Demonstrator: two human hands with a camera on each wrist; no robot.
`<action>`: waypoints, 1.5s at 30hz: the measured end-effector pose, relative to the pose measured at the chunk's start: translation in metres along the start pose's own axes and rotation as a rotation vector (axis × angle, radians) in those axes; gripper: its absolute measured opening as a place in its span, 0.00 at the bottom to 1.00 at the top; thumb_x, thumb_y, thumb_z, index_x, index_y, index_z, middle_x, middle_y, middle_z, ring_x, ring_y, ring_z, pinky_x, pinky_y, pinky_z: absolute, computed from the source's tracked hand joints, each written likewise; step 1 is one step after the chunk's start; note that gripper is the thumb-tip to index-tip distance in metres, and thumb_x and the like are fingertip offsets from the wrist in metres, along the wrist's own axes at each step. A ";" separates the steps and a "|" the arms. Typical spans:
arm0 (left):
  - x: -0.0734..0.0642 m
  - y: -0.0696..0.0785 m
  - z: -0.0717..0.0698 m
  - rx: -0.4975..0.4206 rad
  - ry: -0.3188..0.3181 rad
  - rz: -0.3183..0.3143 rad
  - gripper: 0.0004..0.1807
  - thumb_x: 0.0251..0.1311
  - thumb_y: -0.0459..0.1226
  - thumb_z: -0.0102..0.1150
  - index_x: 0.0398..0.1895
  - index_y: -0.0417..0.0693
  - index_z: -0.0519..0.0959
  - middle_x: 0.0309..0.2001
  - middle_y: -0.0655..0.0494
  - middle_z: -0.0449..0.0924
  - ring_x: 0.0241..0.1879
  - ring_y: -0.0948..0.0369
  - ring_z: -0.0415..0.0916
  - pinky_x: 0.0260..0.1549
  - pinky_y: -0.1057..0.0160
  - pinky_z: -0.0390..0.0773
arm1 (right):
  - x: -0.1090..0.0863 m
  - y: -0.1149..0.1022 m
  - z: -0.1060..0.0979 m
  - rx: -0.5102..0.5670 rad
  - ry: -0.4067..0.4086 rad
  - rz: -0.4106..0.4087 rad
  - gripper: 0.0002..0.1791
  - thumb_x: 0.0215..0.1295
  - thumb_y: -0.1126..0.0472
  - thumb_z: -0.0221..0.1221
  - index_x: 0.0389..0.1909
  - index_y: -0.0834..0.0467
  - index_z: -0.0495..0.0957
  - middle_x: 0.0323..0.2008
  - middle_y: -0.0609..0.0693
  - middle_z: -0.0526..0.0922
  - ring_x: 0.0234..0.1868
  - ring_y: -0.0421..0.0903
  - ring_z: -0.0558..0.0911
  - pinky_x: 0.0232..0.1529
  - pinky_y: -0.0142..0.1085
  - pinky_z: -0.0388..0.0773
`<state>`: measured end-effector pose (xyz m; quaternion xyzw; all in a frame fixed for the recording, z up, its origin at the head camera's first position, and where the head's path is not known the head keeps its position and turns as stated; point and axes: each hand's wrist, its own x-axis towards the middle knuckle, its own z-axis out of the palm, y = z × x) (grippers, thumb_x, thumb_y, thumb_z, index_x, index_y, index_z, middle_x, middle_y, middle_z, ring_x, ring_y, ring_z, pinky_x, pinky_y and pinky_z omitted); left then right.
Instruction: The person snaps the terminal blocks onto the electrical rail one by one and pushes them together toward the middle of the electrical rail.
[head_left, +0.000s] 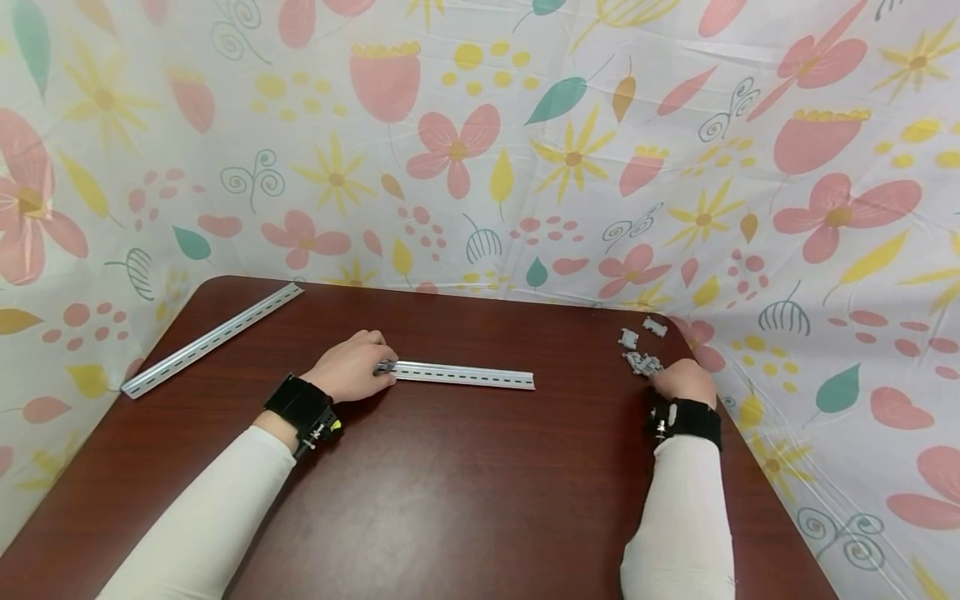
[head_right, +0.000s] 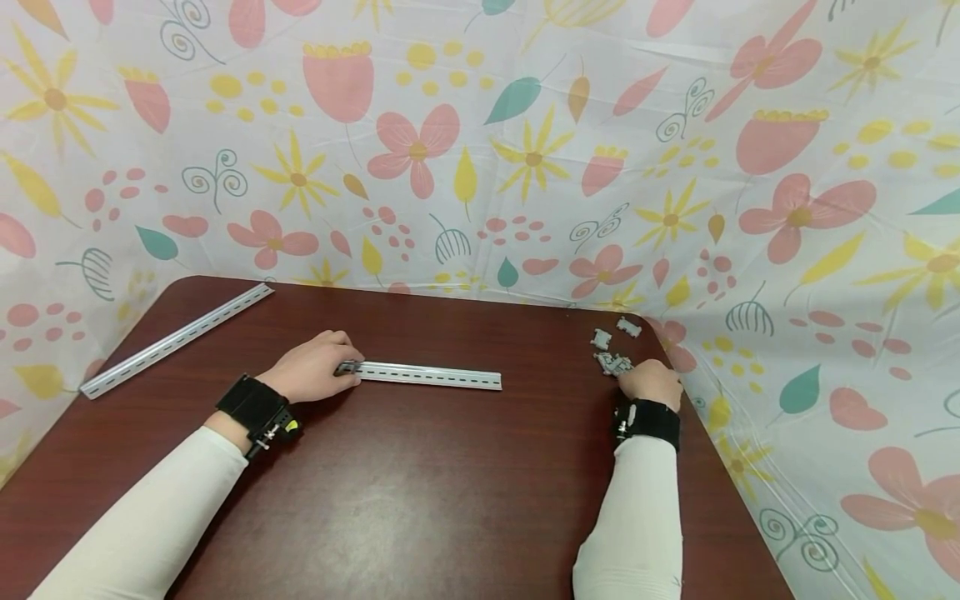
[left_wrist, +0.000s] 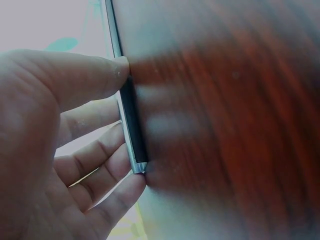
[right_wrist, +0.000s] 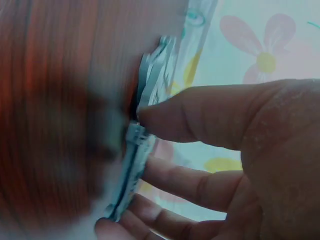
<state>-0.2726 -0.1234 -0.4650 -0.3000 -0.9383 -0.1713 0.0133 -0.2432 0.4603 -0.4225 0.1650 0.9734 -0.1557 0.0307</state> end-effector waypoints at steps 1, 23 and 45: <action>0.000 0.000 0.000 0.000 0.000 -0.001 0.16 0.72 0.43 0.75 0.56 0.46 0.91 0.48 0.53 0.81 0.49 0.52 0.75 0.46 0.51 0.80 | 0.002 -0.001 0.001 0.014 0.009 0.000 0.35 0.75 0.48 0.57 0.57 0.80 0.79 0.57 0.82 0.80 0.54 0.76 0.82 0.60 0.67 0.80; -0.001 0.001 0.000 0.000 -0.015 -0.011 0.17 0.72 0.44 0.75 0.58 0.46 0.91 0.48 0.53 0.81 0.51 0.52 0.76 0.49 0.50 0.82 | -0.001 -0.064 0.027 0.292 0.160 -0.155 0.28 0.82 0.51 0.57 0.66 0.72 0.81 0.63 0.73 0.83 0.61 0.72 0.81 0.64 0.66 0.76; 0.002 -0.002 0.001 0.002 -0.012 -0.014 0.18 0.72 0.45 0.75 0.59 0.48 0.91 0.50 0.53 0.81 0.52 0.52 0.76 0.50 0.49 0.82 | -0.014 -0.147 0.057 0.420 0.210 -0.410 0.31 0.79 0.53 0.66 0.74 0.66 0.75 0.66 0.68 0.76 0.63 0.67 0.77 0.65 0.62 0.74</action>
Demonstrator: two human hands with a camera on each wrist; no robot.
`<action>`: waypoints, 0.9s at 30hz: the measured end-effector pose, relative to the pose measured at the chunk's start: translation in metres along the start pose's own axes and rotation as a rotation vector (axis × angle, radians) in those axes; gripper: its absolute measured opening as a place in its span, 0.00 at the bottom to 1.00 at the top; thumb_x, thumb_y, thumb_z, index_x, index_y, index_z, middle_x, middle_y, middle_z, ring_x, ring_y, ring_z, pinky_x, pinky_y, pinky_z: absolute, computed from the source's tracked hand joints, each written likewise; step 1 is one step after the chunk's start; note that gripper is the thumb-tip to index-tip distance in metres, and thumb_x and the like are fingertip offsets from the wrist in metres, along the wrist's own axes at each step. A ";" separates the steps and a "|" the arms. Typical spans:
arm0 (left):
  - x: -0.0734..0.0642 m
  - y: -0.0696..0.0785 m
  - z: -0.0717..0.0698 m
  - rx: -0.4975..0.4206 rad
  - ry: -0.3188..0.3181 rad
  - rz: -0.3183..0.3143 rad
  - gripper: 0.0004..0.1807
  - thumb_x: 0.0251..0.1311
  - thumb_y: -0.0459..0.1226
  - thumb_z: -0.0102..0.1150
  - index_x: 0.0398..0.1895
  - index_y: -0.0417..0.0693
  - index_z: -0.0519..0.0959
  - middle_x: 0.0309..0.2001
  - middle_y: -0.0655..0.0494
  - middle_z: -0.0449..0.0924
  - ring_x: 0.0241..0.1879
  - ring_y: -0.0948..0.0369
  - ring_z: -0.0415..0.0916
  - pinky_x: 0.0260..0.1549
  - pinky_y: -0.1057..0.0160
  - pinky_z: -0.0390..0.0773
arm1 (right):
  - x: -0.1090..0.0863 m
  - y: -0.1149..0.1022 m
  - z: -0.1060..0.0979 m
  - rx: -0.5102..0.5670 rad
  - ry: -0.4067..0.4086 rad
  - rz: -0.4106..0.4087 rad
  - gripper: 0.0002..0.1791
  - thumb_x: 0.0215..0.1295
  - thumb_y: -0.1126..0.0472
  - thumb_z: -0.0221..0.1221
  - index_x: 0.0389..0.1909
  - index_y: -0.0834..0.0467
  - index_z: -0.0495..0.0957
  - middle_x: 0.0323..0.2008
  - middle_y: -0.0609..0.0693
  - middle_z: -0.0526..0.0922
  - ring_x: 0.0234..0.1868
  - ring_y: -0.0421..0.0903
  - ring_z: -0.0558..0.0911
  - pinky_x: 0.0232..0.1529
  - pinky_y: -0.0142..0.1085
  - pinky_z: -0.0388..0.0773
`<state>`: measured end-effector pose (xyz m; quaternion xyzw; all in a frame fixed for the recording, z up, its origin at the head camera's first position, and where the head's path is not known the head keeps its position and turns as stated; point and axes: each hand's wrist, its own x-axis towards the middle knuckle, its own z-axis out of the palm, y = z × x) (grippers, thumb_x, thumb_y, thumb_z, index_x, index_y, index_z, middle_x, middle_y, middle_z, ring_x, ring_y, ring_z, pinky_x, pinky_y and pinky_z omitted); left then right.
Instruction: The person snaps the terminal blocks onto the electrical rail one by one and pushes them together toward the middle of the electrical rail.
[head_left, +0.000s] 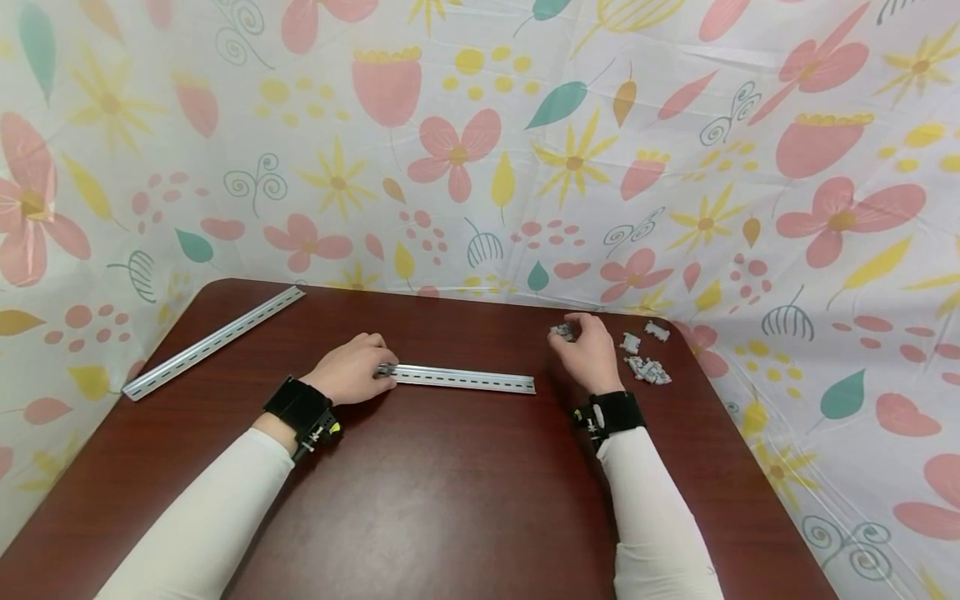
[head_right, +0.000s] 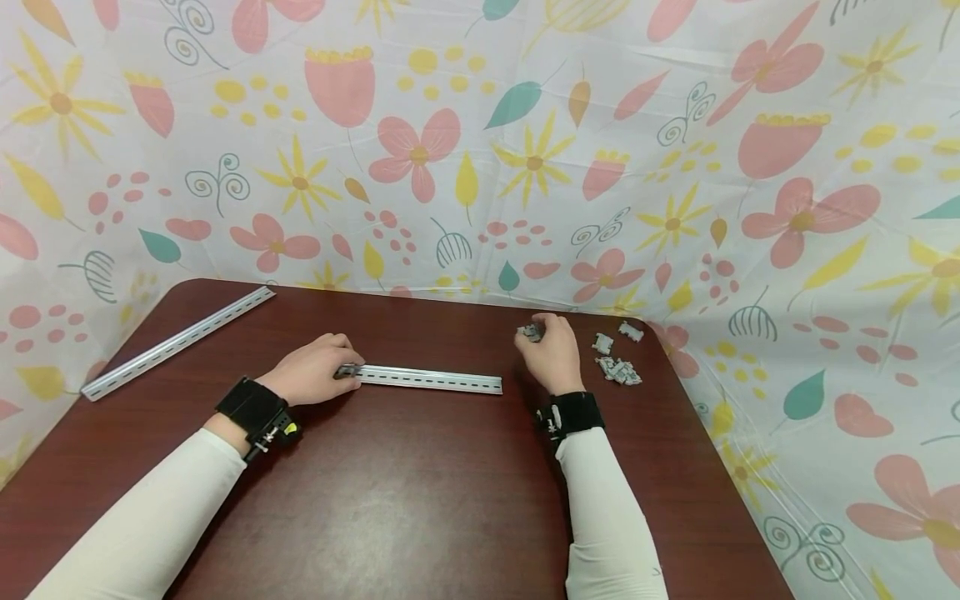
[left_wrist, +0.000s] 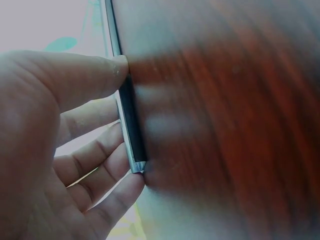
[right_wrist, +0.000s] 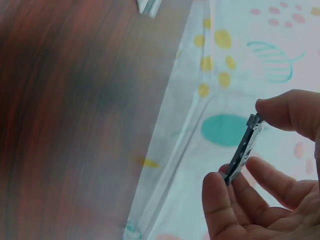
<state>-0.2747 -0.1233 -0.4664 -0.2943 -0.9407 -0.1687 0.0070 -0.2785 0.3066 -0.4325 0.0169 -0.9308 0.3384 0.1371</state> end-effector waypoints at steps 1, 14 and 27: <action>0.000 0.000 0.000 0.002 -0.001 0.000 0.18 0.72 0.45 0.75 0.59 0.48 0.91 0.50 0.52 0.82 0.53 0.51 0.76 0.50 0.50 0.82 | -0.001 -0.003 0.002 0.009 -0.004 -0.010 0.31 0.79 0.53 0.66 0.74 0.66 0.75 0.66 0.68 0.76 0.63 0.66 0.78 0.64 0.62 0.75; 0.001 0.000 -0.001 0.024 0.004 0.015 0.16 0.73 0.44 0.74 0.58 0.48 0.91 0.50 0.53 0.81 0.53 0.51 0.77 0.52 0.49 0.82 | -0.009 -0.035 0.032 0.028 -0.061 -0.123 0.33 0.76 0.55 0.69 0.74 0.68 0.75 0.60 0.64 0.79 0.53 0.60 0.82 0.54 0.55 0.81; 0.000 0.004 -0.004 0.064 0.005 0.036 0.16 0.73 0.44 0.74 0.57 0.47 0.91 0.48 0.52 0.81 0.51 0.51 0.77 0.49 0.50 0.83 | -0.023 -0.059 0.061 0.017 -0.117 -0.248 0.32 0.74 0.59 0.72 0.72 0.67 0.76 0.58 0.61 0.79 0.50 0.56 0.80 0.50 0.48 0.80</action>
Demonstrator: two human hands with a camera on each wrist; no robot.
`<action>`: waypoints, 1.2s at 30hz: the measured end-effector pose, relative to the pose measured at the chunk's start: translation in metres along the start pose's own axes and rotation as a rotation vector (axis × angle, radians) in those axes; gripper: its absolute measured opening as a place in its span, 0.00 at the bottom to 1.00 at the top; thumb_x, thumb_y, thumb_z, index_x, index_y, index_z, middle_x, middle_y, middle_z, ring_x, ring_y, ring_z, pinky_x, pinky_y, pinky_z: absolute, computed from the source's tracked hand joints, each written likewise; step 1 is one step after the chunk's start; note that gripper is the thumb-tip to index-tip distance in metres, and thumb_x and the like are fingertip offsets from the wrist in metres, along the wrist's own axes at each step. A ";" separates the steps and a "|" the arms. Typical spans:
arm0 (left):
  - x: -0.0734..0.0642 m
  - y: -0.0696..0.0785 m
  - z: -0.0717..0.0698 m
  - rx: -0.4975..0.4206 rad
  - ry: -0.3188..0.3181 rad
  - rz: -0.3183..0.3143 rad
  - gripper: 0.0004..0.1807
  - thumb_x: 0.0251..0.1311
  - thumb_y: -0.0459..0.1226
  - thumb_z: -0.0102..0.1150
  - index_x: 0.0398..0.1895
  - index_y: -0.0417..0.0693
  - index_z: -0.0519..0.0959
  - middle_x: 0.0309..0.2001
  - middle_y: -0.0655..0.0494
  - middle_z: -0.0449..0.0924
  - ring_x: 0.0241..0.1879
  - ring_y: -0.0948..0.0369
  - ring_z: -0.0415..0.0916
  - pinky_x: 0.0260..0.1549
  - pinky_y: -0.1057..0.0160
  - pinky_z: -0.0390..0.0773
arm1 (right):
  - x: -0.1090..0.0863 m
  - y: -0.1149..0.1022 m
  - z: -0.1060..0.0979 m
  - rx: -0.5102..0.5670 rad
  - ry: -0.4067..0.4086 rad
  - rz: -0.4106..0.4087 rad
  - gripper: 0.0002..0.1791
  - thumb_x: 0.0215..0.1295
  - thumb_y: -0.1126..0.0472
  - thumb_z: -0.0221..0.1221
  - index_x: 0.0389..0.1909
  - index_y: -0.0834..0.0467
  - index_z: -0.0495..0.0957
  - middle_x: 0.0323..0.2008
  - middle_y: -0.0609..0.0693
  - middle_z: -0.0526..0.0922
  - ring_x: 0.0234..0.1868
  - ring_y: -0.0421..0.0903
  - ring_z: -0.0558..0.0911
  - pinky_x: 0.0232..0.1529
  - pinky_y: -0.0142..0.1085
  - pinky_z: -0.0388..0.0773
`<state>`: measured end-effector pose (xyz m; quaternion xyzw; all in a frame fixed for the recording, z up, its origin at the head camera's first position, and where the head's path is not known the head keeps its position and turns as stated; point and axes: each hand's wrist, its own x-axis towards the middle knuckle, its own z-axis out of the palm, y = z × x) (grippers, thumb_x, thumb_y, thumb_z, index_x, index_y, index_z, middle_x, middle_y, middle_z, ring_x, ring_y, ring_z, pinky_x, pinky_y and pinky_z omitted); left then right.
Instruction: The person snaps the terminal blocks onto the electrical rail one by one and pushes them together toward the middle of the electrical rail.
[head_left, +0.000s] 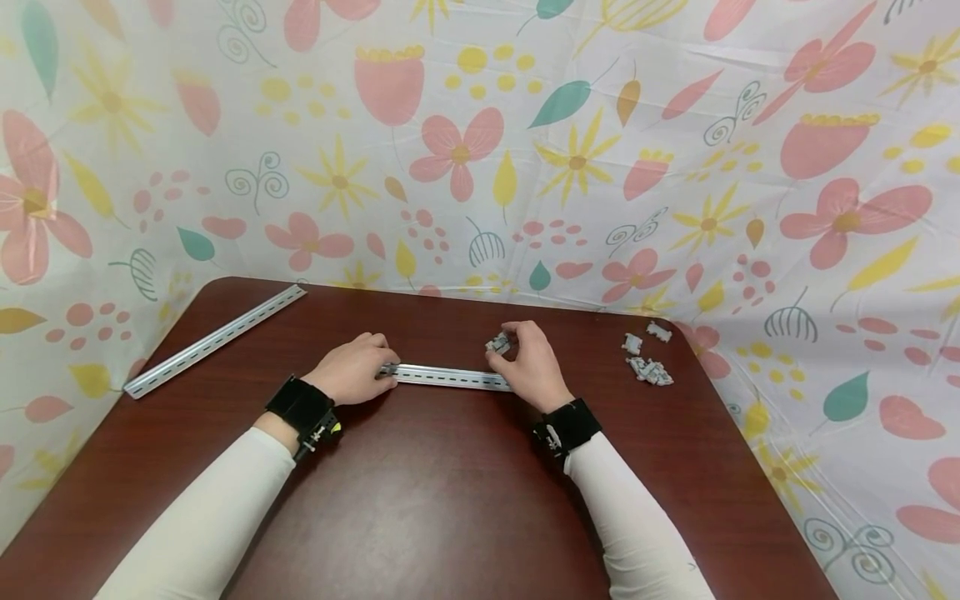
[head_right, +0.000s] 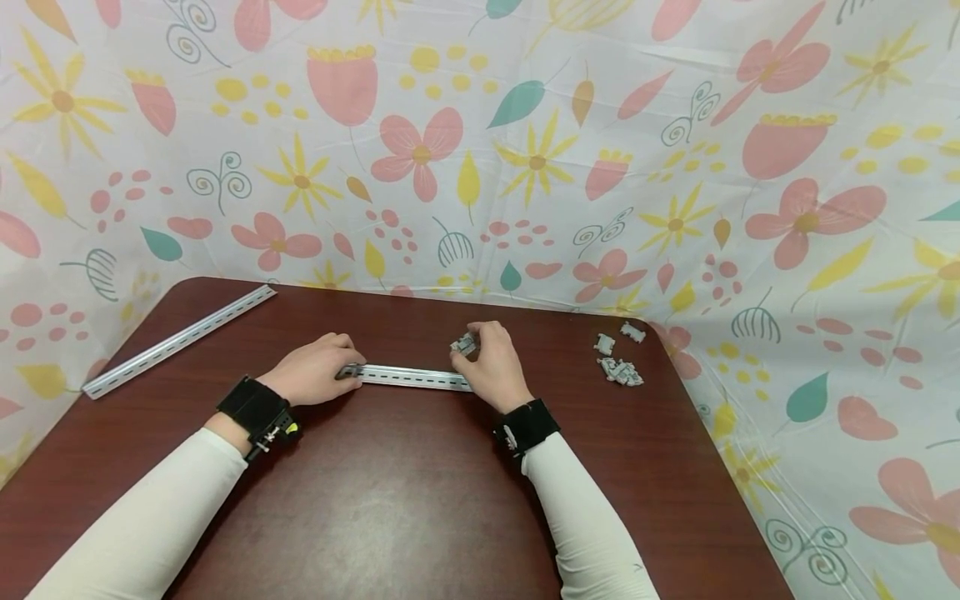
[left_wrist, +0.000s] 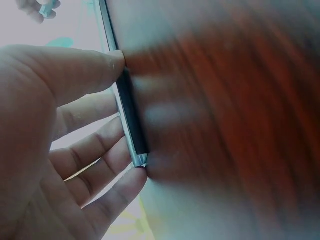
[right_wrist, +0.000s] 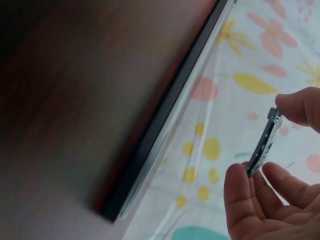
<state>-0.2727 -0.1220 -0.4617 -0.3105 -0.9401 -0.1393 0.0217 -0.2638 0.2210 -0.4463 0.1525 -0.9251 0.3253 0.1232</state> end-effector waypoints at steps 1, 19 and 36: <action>0.000 0.000 0.000 0.001 -0.002 -0.001 0.16 0.73 0.44 0.74 0.57 0.47 0.91 0.48 0.52 0.81 0.51 0.51 0.77 0.49 0.49 0.83 | -0.001 -0.002 0.001 0.001 -0.008 -0.007 0.31 0.74 0.59 0.72 0.72 0.67 0.76 0.58 0.61 0.79 0.50 0.56 0.80 0.50 0.48 0.80; 0.006 0.017 -0.004 -0.183 0.136 -0.004 0.18 0.77 0.47 0.70 0.59 0.45 0.89 0.50 0.55 0.87 0.51 0.55 0.84 0.50 0.50 0.85 | -0.013 -0.033 0.026 0.023 -0.076 -0.166 0.33 0.72 0.60 0.75 0.72 0.66 0.74 0.55 0.57 0.80 0.46 0.51 0.81 0.48 0.43 0.84; 0.008 0.035 -0.001 -0.752 0.052 -0.099 0.10 0.78 0.46 0.69 0.48 0.51 0.93 0.39 0.56 0.88 0.30 0.56 0.81 0.33 0.59 0.81 | -0.025 -0.067 0.039 0.036 -0.117 -0.313 0.38 0.70 0.61 0.77 0.73 0.68 0.70 0.57 0.57 0.81 0.55 0.51 0.82 0.55 0.43 0.84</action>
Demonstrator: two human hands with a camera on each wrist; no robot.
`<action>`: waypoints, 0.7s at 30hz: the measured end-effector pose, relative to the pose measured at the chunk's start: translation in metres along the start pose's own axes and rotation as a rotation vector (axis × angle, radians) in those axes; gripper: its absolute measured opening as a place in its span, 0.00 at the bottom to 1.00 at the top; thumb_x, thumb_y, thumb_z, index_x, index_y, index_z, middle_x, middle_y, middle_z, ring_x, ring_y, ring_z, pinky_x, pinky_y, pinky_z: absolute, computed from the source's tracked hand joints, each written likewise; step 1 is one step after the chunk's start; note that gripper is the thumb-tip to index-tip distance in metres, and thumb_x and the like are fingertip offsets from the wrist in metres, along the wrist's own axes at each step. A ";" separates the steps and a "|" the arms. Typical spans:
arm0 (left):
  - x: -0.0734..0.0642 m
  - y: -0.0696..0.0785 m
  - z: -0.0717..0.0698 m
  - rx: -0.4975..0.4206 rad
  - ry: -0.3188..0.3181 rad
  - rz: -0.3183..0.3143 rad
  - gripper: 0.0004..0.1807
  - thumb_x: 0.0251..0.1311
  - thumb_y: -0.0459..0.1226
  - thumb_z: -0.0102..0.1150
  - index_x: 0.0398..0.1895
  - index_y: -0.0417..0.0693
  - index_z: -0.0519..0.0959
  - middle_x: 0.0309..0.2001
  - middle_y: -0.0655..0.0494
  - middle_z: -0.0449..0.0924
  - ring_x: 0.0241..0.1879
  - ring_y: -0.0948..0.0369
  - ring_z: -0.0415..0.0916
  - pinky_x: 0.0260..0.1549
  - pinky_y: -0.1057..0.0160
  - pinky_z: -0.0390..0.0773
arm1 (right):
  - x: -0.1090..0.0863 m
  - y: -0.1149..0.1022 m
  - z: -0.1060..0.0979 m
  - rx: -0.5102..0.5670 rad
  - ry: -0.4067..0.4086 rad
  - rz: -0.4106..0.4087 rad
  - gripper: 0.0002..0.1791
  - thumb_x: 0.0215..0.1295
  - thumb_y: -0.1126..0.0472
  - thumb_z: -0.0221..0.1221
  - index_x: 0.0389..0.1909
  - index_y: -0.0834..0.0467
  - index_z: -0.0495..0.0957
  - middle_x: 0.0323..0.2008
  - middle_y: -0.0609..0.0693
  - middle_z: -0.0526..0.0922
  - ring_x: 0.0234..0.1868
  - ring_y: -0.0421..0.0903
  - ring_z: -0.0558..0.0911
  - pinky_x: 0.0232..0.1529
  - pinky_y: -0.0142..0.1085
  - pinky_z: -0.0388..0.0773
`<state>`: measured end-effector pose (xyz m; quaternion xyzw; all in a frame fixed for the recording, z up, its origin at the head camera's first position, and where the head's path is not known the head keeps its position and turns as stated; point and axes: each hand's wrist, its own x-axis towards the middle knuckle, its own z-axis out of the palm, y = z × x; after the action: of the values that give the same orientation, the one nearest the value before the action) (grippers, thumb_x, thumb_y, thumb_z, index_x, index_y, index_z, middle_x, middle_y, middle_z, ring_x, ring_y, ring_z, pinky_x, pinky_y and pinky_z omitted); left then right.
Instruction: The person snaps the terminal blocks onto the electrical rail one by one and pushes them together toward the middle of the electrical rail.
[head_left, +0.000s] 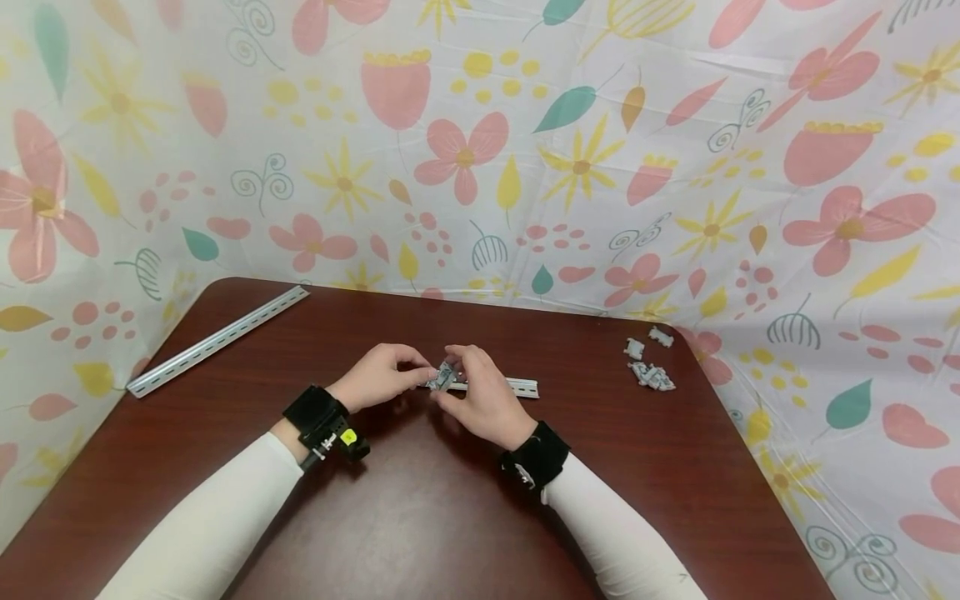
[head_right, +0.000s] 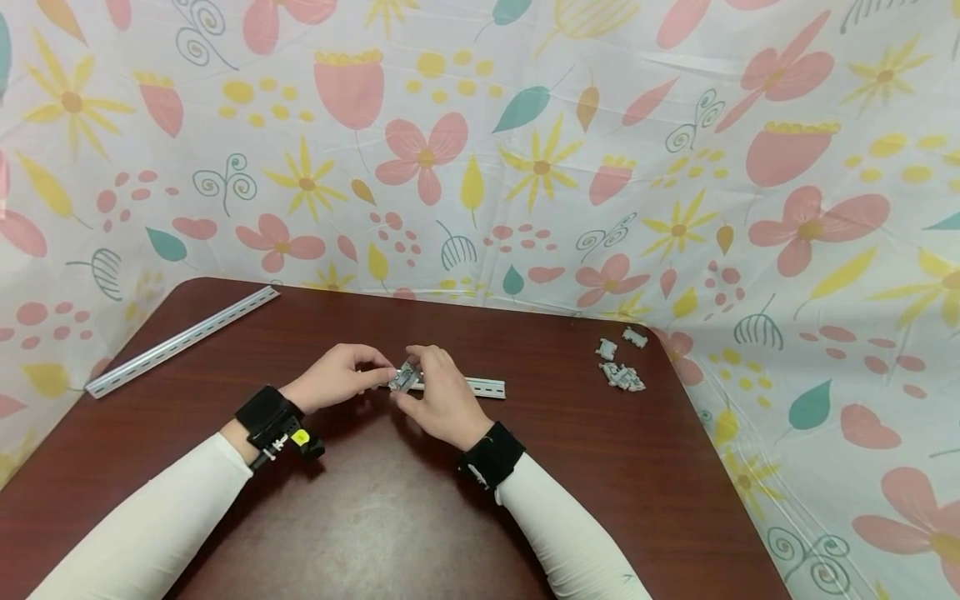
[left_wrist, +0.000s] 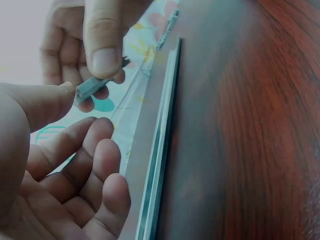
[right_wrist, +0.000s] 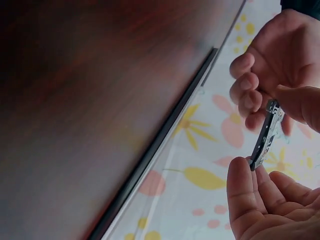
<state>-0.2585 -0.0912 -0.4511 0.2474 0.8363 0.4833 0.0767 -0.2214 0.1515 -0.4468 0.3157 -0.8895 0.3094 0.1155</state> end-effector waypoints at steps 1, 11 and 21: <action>0.000 0.000 0.000 -0.004 0.002 0.003 0.10 0.78 0.46 0.70 0.48 0.52 0.93 0.39 0.57 0.89 0.31 0.56 0.81 0.33 0.59 0.81 | 0.000 -0.001 0.000 -0.003 0.001 -0.008 0.38 0.69 0.61 0.77 0.72 0.68 0.70 0.57 0.57 0.81 0.55 0.51 0.81 0.55 0.43 0.84; -0.001 0.002 -0.001 -0.030 -0.049 0.023 0.08 0.75 0.46 0.73 0.40 0.55 0.94 0.33 0.55 0.88 0.32 0.57 0.79 0.33 0.61 0.77 | 0.000 -0.004 0.002 -0.011 -0.017 -0.026 0.37 0.69 0.61 0.79 0.71 0.65 0.71 0.56 0.56 0.81 0.55 0.50 0.81 0.55 0.41 0.84; -0.001 0.003 -0.002 -0.014 -0.062 0.032 0.05 0.74 0.42 0.72 0.39 0.55 0.94 0.32 0.61 0.88 0.31 0.60 0.77 0.31 0.62 0.75 | -0.001 -0.005 0.002 -0.028 -0.022 -0.033 0.37 0.68 0.60 0.79 0.71 0.67 0.72 0.56 0.55 0.81 0.55 0.49 0.80 0.53 0.42 0.83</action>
<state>-0.2575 -0.0918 -0.4478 0.2753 0.8261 0.4822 0.0965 -0.2174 0.1481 -0.4462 0.3319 -0.8897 0.2915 0.1150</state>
